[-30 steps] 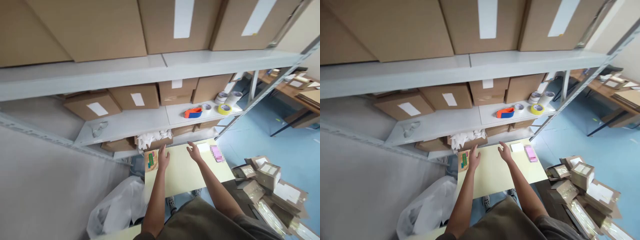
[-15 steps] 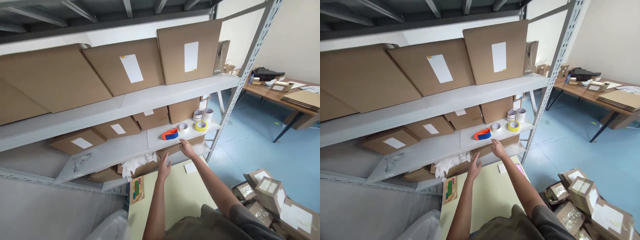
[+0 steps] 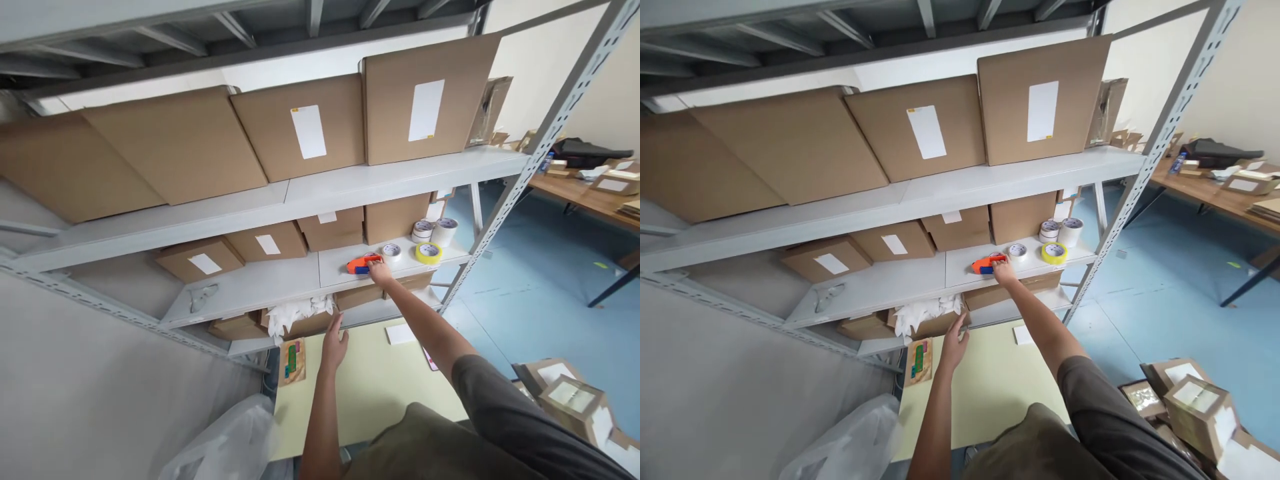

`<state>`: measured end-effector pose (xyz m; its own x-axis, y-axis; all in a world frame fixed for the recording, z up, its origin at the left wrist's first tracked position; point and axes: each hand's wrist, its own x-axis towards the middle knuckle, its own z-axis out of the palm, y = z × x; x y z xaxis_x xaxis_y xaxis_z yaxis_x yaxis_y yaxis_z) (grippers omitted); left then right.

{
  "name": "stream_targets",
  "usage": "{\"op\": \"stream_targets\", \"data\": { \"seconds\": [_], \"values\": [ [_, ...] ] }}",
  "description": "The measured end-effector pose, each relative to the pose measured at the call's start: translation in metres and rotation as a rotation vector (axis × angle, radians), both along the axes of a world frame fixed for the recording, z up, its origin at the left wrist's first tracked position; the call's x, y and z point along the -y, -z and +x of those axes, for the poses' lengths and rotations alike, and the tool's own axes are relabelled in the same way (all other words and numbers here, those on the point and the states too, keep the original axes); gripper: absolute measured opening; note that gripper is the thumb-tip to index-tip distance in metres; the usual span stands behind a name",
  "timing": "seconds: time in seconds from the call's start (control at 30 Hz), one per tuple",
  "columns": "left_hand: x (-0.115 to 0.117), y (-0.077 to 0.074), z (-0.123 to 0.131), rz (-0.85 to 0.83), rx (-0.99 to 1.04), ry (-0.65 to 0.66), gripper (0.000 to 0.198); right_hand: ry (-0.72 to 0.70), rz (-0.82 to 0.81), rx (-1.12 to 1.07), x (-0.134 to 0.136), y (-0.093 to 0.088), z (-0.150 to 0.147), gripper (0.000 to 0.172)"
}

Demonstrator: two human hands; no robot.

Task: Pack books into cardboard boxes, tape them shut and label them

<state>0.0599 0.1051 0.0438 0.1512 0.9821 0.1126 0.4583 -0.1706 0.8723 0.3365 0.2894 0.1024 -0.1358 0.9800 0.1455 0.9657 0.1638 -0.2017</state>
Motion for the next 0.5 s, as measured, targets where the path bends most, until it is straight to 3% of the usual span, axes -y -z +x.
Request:
{"op": "stream_targets", "data": {
  "seconds": [0.13, 0.23, 0.37, 0.5],
  "values": [
    [0.006, -0.003, -0.026, 0.018, 0.033, 0.045, 0.059, -0.024, 0.104, 0.017, 0.030, 0.001, -0.001, 0.039],
    [0.007, 0.001, -0.042, 0.026, 0.046, 0.056, 0.056, 0.007, 0.268, 0.015, 0.071, 0.015, -0.010, 0.032],
    [0.012, 0.018, -0.054, 0.014, 0.072, 0.089, 0.052, 0.072, 0.387, 0.031, 0.143, 0.051, -0.024, 0.030],
    [0.025, 0.036, -0.055, -0.038, 0.073, 0.141, 0.053, 0.194, 0.290, 0.024, 0.219, 0.095, -0.032, 0.026]
  ]
}}
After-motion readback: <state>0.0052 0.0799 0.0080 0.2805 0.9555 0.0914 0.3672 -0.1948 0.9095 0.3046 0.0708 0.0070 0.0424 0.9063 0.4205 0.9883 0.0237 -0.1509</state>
